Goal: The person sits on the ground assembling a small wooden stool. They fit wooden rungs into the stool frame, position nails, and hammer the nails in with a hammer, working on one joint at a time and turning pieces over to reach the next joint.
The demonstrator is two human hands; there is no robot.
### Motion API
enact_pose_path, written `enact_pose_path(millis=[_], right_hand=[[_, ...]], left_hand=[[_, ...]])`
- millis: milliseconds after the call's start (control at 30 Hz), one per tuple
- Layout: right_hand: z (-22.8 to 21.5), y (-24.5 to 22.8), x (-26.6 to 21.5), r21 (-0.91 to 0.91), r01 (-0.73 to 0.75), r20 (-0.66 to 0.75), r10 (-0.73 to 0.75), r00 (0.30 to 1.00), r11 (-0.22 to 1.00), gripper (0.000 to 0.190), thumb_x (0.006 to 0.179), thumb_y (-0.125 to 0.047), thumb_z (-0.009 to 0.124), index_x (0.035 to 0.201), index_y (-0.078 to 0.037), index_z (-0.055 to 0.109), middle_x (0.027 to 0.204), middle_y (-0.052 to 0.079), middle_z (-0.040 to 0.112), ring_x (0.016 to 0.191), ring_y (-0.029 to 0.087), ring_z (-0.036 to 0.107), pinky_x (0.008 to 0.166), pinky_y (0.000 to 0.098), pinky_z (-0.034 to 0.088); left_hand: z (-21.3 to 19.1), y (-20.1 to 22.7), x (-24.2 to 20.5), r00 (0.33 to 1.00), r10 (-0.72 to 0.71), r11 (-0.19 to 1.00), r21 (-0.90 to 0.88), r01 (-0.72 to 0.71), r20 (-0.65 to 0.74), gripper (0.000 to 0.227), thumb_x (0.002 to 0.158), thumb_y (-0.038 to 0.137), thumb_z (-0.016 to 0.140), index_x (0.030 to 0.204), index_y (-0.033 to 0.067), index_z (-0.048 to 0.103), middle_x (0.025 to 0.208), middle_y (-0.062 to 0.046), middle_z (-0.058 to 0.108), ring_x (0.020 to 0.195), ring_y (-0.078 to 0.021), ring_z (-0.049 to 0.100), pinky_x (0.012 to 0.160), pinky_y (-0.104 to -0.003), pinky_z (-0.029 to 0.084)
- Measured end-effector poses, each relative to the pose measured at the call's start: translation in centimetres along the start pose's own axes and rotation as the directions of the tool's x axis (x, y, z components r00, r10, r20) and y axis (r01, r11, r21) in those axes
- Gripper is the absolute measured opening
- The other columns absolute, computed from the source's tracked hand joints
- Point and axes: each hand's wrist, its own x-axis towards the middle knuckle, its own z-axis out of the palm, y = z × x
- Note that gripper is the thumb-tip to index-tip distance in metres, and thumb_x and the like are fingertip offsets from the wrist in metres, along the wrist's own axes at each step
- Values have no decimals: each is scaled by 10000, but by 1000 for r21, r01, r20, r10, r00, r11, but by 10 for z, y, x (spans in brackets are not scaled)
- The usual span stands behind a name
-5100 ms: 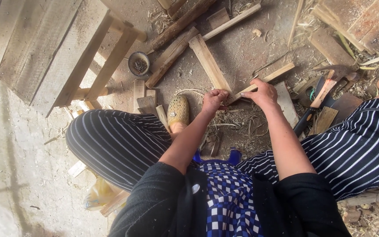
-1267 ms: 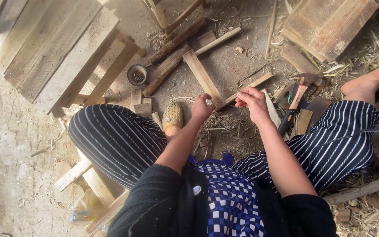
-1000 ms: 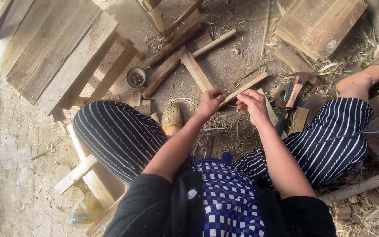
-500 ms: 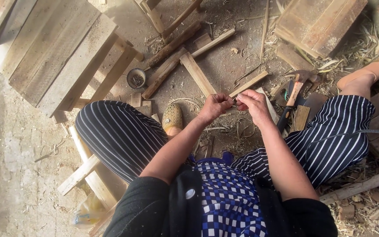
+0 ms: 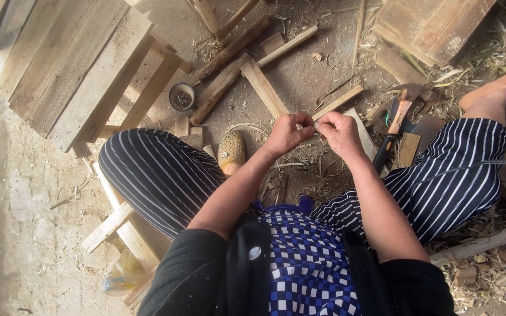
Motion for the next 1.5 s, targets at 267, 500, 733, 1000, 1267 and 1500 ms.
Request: enact_pose_path(millis=[267,500,733,1000,1267,1500], right_hand=[[10,15,4,-257,135,-67,-157,985,957,85,888,-203,783,831,-141,780,690,117,646,709,222,643,669,365,509],[10,12,4,-198,-84,22,90,996,977,175,963,-231,680,963,-91,784,676,110,698,718,223,680,720,365,532],[-7,77,11,-435,-221,11,250,968,873,195,981,-198,655,1065,-85,790,697,103,717,737,272,715,767,402,544],[-1,80,10,-561,-266,86,375,923,784,277,894,-299,671,1070,-136,808,952,182,783,1030,452,700,896,570,542],[1,94,14,-591,-264,105,397,912,762,287,878,-315,664,1079,-171,810,955,155,789,1024,443,708,873,570,553],[3,95,17,-597,-279,103,416,903,752,281,869,-317,661,1072,-192,810,952,137,793,1021,430,714,872,565,558]], left_hand=[[0,-10,10,997,70,974,217,-70,8,163,820,343,793,854,186,764,771,-36,738,910,-313,721,873,-440,562],[2,-90,11,971,-230,971,51,234,-72,150,823,304,777,936,206,794,826,-19,762,942,-236,736,884,-405,550],[16,-128,15,913,-383,901,163,403,-141,204,814,401,764,963,266,797,916,-20,770,1023,-300,720,924,-466,558],[28,-156,25,934,-316,894,279,352,-166,180,850,388,738,987,285,793,959,-20,749,1031,-305,713,915,-463,569],[33,-153,21,947,-263,892,326,312,-184,154,859,370,726,976,291,787,947,-9,738,1001,-316,716,896,-474,579],[39,-168,21,964,-172,909,345,235,-204,136,849,353,734,952,276,775,919,-25,721,949,-322,722,837,-472,583]])
